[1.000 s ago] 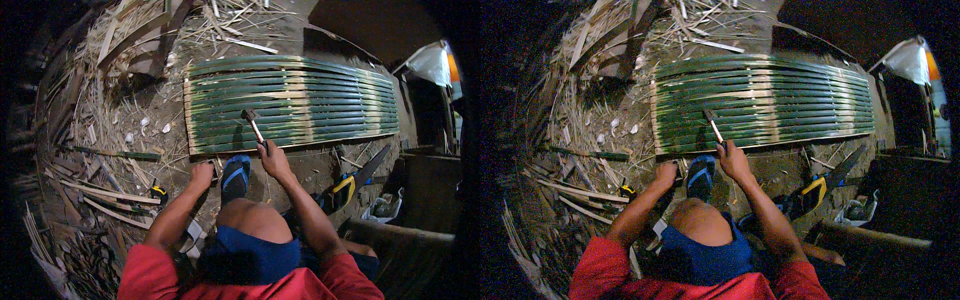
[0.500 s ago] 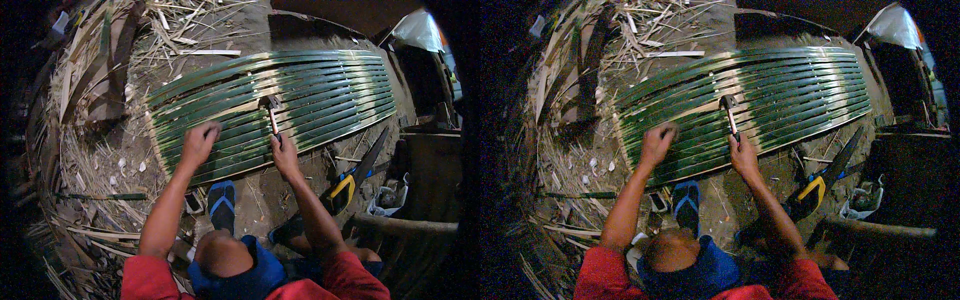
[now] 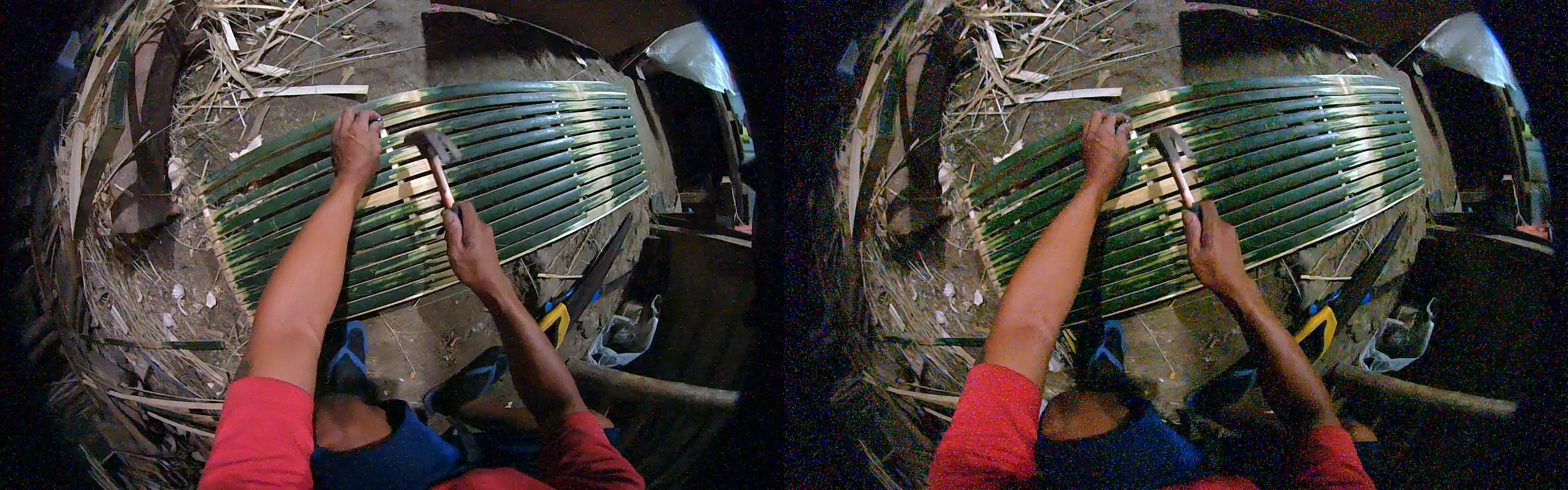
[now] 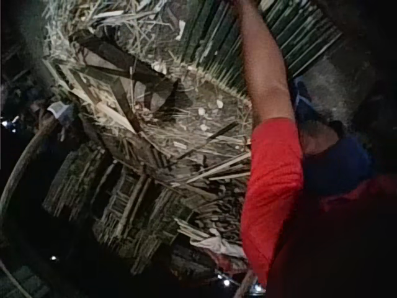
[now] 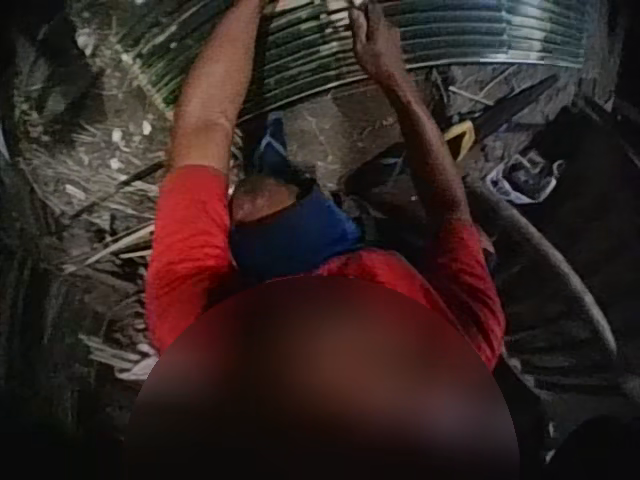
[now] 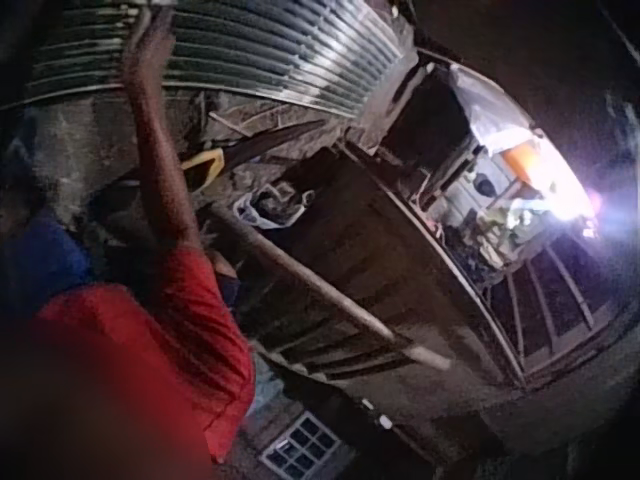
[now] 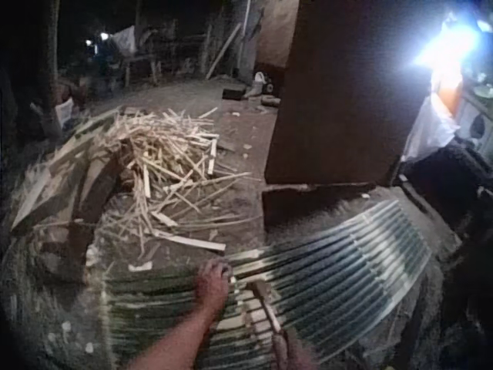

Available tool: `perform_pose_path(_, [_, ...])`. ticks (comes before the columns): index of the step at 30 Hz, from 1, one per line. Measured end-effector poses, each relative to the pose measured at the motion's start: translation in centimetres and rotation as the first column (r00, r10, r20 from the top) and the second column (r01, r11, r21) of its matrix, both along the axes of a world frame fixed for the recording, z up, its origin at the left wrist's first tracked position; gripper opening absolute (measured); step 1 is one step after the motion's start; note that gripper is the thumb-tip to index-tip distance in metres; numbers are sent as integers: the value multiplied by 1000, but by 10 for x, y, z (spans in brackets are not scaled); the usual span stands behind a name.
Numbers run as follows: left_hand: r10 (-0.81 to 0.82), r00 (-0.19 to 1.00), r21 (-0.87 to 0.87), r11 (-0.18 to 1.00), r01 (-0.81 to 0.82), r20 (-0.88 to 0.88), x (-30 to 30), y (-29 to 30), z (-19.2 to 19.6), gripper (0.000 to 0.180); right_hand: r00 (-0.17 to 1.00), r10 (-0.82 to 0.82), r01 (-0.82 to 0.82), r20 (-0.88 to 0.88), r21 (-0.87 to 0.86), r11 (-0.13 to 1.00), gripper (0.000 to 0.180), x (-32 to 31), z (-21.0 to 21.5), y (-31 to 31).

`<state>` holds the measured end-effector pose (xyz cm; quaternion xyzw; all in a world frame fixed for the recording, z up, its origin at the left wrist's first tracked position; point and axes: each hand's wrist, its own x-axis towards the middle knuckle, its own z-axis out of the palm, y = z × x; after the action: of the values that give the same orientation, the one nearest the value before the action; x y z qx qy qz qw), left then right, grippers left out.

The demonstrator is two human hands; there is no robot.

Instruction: The person hammers nails into a bamboo mat using a hammer, securing the slats together. They repeatedly pick up nails from a small container and drive them into the mat while seated on the floor.

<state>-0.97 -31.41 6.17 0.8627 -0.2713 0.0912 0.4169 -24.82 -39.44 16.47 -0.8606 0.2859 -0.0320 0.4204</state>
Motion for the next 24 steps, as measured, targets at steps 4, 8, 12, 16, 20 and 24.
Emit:
perform_pose_path(4, [10,1000,28,1000,-10,3,-2,0,-8,13,985,99,-81,140,-128,989,18,29,33,-9])
perform_pose_path(8, [25,1000,71,997,-24,-12,-4,0,-4,14,982,92,-61,167,-184,981,20,57,32,-7])
perform_pose_path(12, [31,998,59,998,-34,46,-4,1,-8,15,989,115,-134,-96,-222,966,22,73,7,-11])
perform_pose_path(16, [12,1000,50,999,-12,15,-2,-1,-14,18,988,92,-118,-124,-226,967,24,73,-9,-12])
perform_pose_path(20, [32,992,33,999,-36,122,-4,5,-8,24,984,100,-132,-146,-233,964,28,73,-15,-14])
perform_pose_path(24, [116,969,267,948,-173,217,-8,40,3,30,995,-58,45,-81,-156,987,32,53,-28,-14])
